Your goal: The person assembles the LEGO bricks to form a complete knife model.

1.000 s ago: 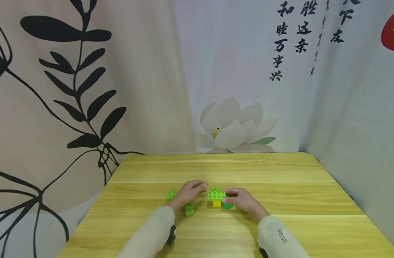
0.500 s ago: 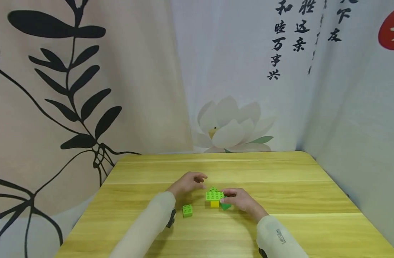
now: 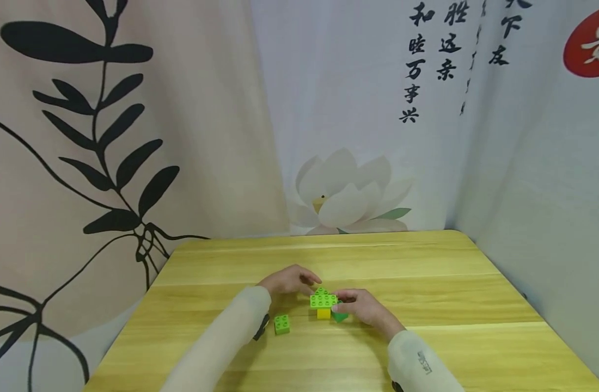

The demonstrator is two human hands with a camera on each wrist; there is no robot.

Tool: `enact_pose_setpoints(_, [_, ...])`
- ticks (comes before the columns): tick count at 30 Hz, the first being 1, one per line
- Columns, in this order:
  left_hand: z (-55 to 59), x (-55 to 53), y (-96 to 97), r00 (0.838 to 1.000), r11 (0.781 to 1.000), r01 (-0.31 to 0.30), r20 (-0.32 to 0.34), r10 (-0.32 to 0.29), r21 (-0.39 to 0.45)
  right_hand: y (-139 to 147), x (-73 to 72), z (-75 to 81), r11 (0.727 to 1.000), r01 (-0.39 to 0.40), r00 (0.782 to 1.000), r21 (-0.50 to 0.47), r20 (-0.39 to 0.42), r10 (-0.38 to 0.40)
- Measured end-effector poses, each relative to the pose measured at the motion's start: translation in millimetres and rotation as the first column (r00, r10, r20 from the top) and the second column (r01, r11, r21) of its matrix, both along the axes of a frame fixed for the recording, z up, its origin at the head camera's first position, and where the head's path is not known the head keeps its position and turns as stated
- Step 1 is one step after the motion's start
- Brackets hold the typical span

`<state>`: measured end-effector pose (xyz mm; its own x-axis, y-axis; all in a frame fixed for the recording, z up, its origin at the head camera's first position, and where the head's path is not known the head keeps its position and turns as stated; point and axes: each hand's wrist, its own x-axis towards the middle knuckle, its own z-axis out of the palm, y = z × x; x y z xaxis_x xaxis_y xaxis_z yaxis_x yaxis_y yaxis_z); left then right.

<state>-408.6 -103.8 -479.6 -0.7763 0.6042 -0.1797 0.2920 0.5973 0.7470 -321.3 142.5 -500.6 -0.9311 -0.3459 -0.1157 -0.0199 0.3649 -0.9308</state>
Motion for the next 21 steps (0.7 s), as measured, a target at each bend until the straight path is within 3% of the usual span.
enact_pose_setpoints(7, [-3.1, -1.5, 3.4, 0.998, 0.998, 0.036, -0.042, -0.038, -0.048, 0.4, -2.7, -2.0, 1.0, -0.022, 1.0, -0.017, -0.009, 0.022])
enact_pose_setpoints(21, [-3.8, 2.3, 9.0, 0.995, 0.995, 0.02, -0.091, -0.029, -0.097, 0.2, -1.2, -2.6, 0.999, -0.02, 1.0, -0.045, 0.014, 0.021])
